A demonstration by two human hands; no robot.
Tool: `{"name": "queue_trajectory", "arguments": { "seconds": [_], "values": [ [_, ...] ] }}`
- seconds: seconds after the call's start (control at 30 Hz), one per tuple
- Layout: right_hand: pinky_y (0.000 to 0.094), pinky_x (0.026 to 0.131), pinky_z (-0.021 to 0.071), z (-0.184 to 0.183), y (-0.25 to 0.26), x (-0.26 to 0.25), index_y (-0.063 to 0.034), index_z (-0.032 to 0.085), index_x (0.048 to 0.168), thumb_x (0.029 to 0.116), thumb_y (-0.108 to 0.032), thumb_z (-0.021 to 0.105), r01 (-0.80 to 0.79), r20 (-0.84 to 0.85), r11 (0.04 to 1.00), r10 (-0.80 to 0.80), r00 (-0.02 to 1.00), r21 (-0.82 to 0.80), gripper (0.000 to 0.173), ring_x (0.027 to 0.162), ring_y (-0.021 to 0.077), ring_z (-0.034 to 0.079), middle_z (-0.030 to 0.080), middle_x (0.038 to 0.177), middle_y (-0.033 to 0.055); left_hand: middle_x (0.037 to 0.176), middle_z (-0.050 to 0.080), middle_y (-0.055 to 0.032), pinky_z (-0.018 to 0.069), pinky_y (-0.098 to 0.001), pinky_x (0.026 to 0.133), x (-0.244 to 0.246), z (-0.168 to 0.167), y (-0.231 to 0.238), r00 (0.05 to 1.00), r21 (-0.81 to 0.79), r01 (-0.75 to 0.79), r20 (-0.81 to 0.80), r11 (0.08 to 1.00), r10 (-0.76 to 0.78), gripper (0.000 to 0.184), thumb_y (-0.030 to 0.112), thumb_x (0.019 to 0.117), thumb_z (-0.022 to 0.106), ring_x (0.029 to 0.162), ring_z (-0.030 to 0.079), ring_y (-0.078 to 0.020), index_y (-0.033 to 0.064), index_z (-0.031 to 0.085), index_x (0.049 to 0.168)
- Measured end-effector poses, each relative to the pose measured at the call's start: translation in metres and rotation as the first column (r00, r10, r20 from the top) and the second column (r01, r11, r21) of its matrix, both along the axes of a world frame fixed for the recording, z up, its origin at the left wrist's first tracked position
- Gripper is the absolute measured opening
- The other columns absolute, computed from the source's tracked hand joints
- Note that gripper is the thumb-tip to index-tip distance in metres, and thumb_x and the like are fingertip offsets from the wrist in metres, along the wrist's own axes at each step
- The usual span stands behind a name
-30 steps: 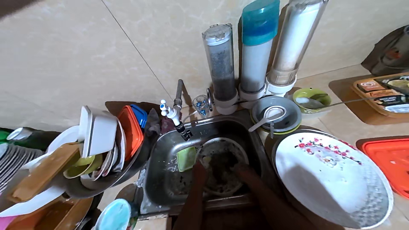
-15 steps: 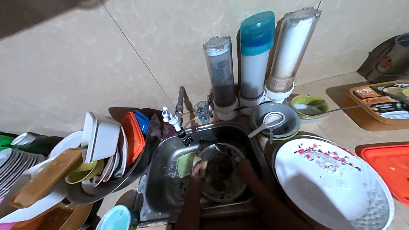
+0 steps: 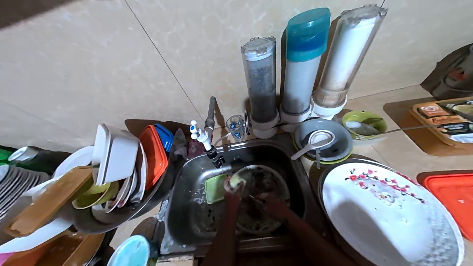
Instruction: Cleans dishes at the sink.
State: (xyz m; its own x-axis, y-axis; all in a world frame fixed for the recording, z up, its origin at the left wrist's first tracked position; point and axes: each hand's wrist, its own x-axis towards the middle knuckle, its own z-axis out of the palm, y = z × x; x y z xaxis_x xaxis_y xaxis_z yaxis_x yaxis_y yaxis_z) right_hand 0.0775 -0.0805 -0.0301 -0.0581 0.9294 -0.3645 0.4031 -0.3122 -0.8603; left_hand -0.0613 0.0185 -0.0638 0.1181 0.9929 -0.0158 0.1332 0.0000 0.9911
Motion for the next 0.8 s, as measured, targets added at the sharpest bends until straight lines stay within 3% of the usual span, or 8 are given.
{"name": "queue_trajectory", "arguments": {
  "seconds": [0.1,0.2,0.23,0.37,0.47,0.63,0.73,0.8],
  "values": [
    [0.0480,0.112,0.0415,0.000,-0.002,0.003,0.0045,0.061,0.134,0.1099,-0.018,0.044,0.006,0.019,1.000,-0.006,1.000,0.000,0.037,0.126,0.0352,0.058,0.061,0.133,0.0258,0.107,0.066,-0.0203,0.0609,-0.0348,0.079,-0.015,-0.004,0.016,0.962,-0.054,-0.190,0.187,0.980,0.197,0.038,-0.005,0.0977,0.057,0.089,0.070,-0.0199,-0.0110,0.047,0.134],
    [0.0492,0.110,0.0429,0.005,-0.002,0.007,0.0032,0.058,0.137,0.1099,-0.019,0.044,0.114,0.045,0.990,-0.110,0.993,-0.078,0.038,0.127,0.0358,0.058,0.059,0.136,0.0255,0.093,0.064,-0.0118,0.0587,-0.0385,0.078,-0.030,0.005,0.008,0.950,-0.139,-0.091,0.286,0.986,0.128,0.011,-0.006,0.0905,0.048,0.086,0.065,-0.0202,-0.0025,0.056,0.098],
    [0.0498,0.111,0.0430,0.007,-0.001,0.007,0.0022,0.057,0.139,0.1103,-0.020,0.043,0.121,0.068,0.987,-0.114,0.991,-0.108,0.038,0.128,0.0362,0.057,0.058,0.138,0.0253,0.094,0.064,-0.0114,0.0589,-0.0411,0.079,-0.029,0.010,0.003,0.953,-0.192,-0.032,0.290,0.981,0.088,0.011,-0.003,0.0917,0.046,0.087,0.066,-0.0214,-0.0005,0.055,0.099],
    [0.0501,0.114,0.0399,0.010,-0.003,-0.003,0.0034,0.056,0.140,0.1101,-0.016,0.042,0.052,0.097,0.997,-0.046,0.994,-0.061,0.038,0.131,0.0374,0.055,0.058,0.138,0.0263,0.134,0.059,-0.0198,0.0571,-0.0409,0.092,-0.008,0.010,-0.010,0.981,-0.405,0.194,0.067,0.894,-0.182,0.057,0.008,0.1024,0.058,0.111,0.065,-0.0239,0.0026,0.033,0.154],
    [0.0478,0.115,0.0386,0.010,-0.005,-0.006,0.0036,0.054,0.142,0.1096,-0.015,0.042,0.049,0.042,0.998,-0.047,0.998,-0.034,0.039,0.133,0.0354,0.054,0.057,0.140,0.0258,0.114,0.065,-0.0173,0.0598,-0.0374,0.077,0.001,0.012,-0.007,0.980,-0.402,0.169,0.163,0.900,-0.111,0.052,0.003,0.1001,0.060,0.091,0.068,-0.0210,0.0009,0.037,0.147],
    [0.0466,0.111,0.0424,0.011,-0.005,-0.003,0.0045,0.059,0.135,0.1100,-0.016,0.043,0.100,-0.006,0.995,-0.100,0.995,-0.028,0.036,0.126,0.0347,0.058,0.060,0.134,0.0259,0.107,0.069,-0.0179,0.0576,-0.0333,0.085,-0.017,0.000,0.014,0.982,-0.092,-0.127,0.128,0.988,0.139,0.023,-0.005,0.0999,0.054,0.094,0.068,-0.0186,-0.0123,0.058,0.121],
    [0.0434,0.099,0.0499,0.011,-0.004,0.003,0.0055,0.059,0.134,0.1101,-0.016,0.044,0.175,-0.148,0.984,-0.174,0.973,-0.007,0.036,0.111,0.0302,0.064,0.063,0.126,0.0245,0.111,0.064,-0.0154,0.0574,-0.0357,0.085,-0.027,0.007,0.005,0.953,-0.201,0.098,0.300,0.975,-0.034,0.027,0.002,0.1048,0.043,0.097,0.066,-0.0194,-0.0061,0.051,0.129],
    [0.0304,0.071,0.0497,0.007,-0.004,0.003,0.0024,0.061,0.128,0.1105,-0.021,0.044,0.192,-0.271,0.981,-0.187,0.944,-0.010,0.034,0.076,0.0138,0.056,0.062,0.098,0.0113,0.107,0.073,-0.0124,0.0614,-0.0363,0.075,-0.013,0.012,-0.007,0.691,-0.234,0.416,0.709,0.879,-0.139,0.030,0.016,0.0909,0.053,0.093,0.073,-0.0231,0.0091,0.061,0.119]
  ]
}}
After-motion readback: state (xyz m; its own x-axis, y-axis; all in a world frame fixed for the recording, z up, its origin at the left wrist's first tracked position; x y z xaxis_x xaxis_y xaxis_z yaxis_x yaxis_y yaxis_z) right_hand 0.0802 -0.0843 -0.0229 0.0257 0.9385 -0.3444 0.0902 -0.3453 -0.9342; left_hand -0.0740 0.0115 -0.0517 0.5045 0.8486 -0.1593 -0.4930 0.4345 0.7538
